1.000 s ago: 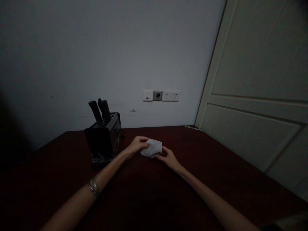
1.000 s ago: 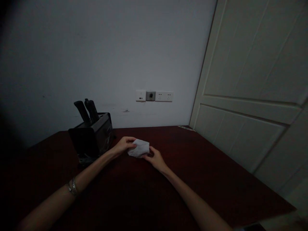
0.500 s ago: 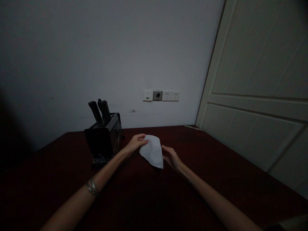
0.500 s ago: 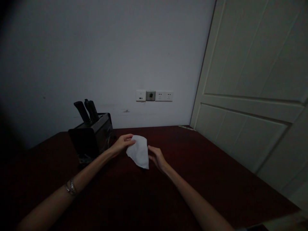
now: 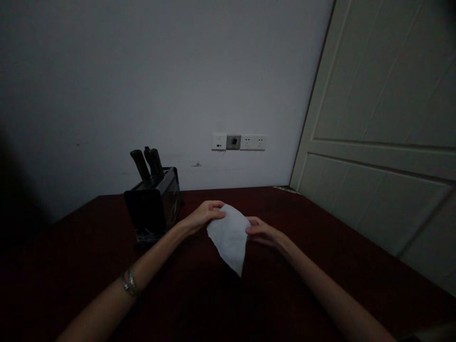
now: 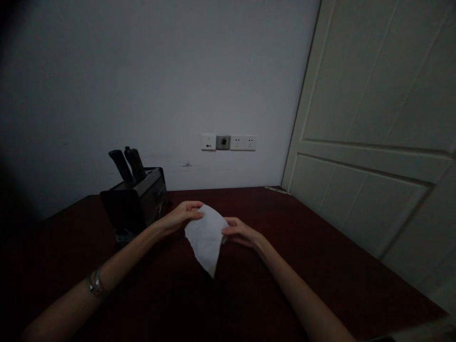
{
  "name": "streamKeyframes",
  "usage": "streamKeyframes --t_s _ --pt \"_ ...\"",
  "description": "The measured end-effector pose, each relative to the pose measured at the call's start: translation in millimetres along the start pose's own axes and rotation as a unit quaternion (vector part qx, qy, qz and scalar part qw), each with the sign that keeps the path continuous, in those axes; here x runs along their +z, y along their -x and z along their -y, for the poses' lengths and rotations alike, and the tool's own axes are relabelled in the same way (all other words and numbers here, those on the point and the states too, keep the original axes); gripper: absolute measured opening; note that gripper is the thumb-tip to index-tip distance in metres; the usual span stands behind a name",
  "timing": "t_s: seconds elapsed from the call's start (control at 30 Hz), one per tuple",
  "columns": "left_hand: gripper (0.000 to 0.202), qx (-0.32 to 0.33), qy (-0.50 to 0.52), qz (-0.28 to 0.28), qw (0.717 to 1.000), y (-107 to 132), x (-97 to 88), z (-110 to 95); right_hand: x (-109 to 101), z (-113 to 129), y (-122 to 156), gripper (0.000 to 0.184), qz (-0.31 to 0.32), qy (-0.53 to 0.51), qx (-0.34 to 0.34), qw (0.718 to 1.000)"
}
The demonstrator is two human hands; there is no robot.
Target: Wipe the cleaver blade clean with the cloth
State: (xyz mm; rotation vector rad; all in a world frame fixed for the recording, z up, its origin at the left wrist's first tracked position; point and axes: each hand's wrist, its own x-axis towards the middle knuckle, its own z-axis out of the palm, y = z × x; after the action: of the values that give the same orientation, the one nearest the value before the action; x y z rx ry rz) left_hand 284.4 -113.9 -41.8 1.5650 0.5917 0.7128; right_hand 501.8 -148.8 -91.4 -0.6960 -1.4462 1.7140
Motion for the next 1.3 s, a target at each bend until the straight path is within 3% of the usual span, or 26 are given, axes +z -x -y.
streamKeyframes --t_s 0.13,0.27,0.33,0.43,0.5,0.57,0.67,0.77,0.9,1.03,1.2,1.3 --pt "0.030 0.070 -0.181 -0.028 0.981 0 2.1 -5 -13 23 10 0.040 0.001 0.177 0.040 0.983" --pt "0.025 0.195 -0.404 -0.074 0.891 -6 10.5 -8 -25 34 20 0.035 0.000 0.346 0.053 0.937" --pt "0.022 0.203 -0.484 -0.069 0.849 -12 16.1 -9 -34 36 28 0.027 -0.033 0.445 0.037 0.894" --pt "0.022 0.230 -0.548 -0.070 0.801 -19 28.3 -8 -48 41 46 0.018 -0.117 0.586 -0.059 0.800" --pt "0.025 0.279 -0.547 -0.050 0.788 -21 39.8 -4 -54 48 64 0.015 -0.160 0.644 -0.130 0.737" --pt "0.028 0.318 -0.535 0.016 0.783 -18 53.0 4 -56 55 87 0.016 -0.162 0.681 -0.145 0.699" --pt "0.032 0.319 -0.541 0.154 0.763 -9 70.1 23 -56 60 124 0.018 -0.083 0.700 -0.062 0.706" --pt "0.039 0.283 -0.556 0.235 0.746 3 79.4 40 -56 54 153 0.016 -0.109 0.676 0.010 0.729" --pt "0.041 0.247 -0.553 0.244 0.757 12 85.4 51 -60 38 160 0.018 -0.154 0.661 0.006 0.735" --pt "0.053 0.202 -0.563 0.231 0.767 16 91.6 57 -67 15 139 0.034 -0.181 0.646 -0.013 0.741" --pt "0.060 0.185 -0.565 0.277 0.755 19 90.3 51 -79 -3 112 0.039 -0.234 0.602 -0.016 0.763" --pt "0.055 0.184 -0.565 0.304 0.745 19 87.7 44 -84 -3 108 0.036 -0.206 0.588 -0.008 0.782"
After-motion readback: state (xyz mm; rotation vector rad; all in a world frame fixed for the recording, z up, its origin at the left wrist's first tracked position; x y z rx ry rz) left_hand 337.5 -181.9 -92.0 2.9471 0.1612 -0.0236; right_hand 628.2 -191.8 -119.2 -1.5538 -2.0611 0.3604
